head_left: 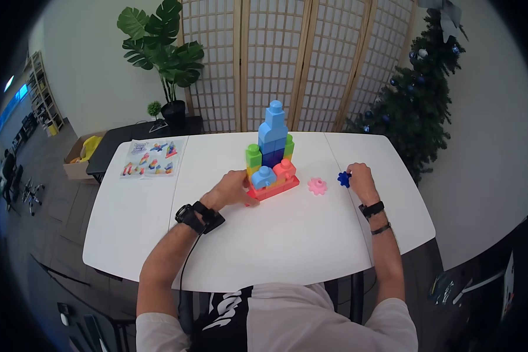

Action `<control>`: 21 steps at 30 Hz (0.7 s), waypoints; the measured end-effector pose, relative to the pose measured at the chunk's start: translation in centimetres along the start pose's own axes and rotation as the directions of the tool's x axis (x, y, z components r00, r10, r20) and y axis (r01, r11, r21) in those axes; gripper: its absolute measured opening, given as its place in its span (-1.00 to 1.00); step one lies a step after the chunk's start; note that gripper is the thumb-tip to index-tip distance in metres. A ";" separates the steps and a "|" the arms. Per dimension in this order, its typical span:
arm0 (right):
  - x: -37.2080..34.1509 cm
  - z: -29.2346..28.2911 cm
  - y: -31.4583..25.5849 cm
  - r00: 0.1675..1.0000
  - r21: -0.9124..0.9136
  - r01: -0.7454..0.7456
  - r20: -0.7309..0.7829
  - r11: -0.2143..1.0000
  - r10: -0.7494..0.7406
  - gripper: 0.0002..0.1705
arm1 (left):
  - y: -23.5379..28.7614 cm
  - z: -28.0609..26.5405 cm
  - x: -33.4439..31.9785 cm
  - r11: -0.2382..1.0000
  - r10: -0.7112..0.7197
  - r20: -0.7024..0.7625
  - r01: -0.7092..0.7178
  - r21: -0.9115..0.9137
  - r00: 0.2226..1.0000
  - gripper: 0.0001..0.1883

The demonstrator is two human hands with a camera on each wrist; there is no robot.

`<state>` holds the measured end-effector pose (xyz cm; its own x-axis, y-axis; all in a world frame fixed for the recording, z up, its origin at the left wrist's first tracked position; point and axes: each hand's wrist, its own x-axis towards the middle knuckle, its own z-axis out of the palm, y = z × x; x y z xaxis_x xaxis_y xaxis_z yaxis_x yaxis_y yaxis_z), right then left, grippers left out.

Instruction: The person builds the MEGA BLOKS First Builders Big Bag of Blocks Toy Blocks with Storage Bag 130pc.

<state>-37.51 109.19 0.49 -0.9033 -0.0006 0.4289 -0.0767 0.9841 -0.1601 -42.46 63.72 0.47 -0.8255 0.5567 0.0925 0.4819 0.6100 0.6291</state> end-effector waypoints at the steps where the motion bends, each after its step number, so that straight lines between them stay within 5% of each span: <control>1: -0.2 -0.4 -0.2 1.000 0.021 -0.016 0.008 1.000 0.016 -0.82 | -0.1 0.0 0.1 0.999 -0.004 0.011 0.004 0.036 1.000 -0.31; 15: 0.3 -1.9 -3.1 0.996 0.117 -0.062 0.075 0.991 0.053 -0.72 | 0.2 -0.2 0.0 0.998 -0.022 0.028 0.020 0.052 0.999 -0.30; 21: -0.1 -5.2 -9.9 1.000 0.532 0.021 0.001 0.847 -0.026 -0.66 | 0.6 -0.2 -0.2 1.000 -0.017 0.015 0.017 0.014 1.000 -0.33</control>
<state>-34.51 100.41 6.66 -0.9015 -0.0263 0.4320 -0.3086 0.7389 -0.5990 -42.04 63.81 0.97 -0.8293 0.5544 0.0701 0.4719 0.6274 0.6194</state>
